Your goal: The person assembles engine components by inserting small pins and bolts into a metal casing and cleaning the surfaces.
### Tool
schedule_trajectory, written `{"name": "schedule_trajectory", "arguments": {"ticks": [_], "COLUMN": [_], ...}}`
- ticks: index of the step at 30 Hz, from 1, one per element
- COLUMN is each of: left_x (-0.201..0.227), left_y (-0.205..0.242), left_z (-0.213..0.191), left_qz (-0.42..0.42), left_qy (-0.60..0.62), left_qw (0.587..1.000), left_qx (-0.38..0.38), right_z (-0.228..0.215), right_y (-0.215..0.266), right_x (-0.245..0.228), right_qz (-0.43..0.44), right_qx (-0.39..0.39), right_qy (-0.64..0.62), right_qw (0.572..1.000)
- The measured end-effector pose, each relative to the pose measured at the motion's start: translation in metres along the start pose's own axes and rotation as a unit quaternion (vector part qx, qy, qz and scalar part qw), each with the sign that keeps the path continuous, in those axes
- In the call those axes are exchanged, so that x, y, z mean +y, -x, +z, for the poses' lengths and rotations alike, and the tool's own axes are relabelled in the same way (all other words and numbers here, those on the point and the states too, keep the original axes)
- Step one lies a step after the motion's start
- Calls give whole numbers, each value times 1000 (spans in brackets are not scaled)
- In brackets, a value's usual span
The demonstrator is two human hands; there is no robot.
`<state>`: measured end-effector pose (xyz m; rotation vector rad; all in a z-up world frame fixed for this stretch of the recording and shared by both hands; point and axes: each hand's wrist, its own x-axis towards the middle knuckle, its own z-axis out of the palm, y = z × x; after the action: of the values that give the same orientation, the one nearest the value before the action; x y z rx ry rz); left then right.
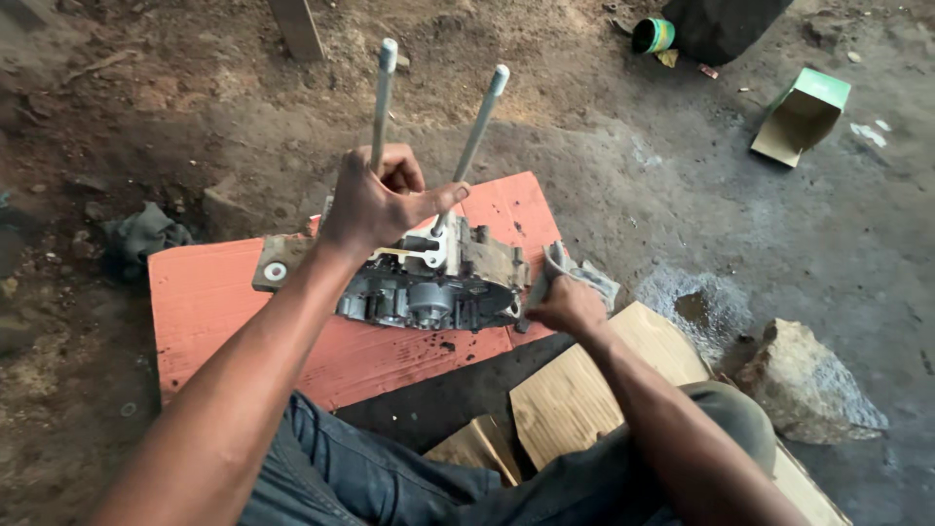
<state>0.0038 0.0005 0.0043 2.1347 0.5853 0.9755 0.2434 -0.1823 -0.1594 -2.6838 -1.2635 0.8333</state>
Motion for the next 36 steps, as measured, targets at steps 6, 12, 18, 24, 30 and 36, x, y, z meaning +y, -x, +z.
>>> {"name": "schedule_trajectory", "arguments": {"ticks": [6,12,18,24,30,36], "left_x": [-1,0,1,-3,-3,-3], "left_y": [-2,0,1,-2,-5,-8], "left_z": [0,0,0,-1,-1,1], "left_qz": [19,8,2,13,1,20], "left_qy": [-17,-8,15,-3,-19,-32], "left_qw": [1000,1000,1000,1000,1000,999], "left_qx": [9,13,1,5,1,12], "right_z": [18,21,37,65,-20,-11], "right_y": [-7,-1,-3,-34,-37,-29], "right_x": [2,-5,-3,8,53,48], "right_qz": [101,164,107,132,64,37], "right_qx": [4,15,60,-38,-85,214], "right_qy": [-106,-183,-108,-313,-230,-36], "right_qw": [989,969,987,940,967,975]}}
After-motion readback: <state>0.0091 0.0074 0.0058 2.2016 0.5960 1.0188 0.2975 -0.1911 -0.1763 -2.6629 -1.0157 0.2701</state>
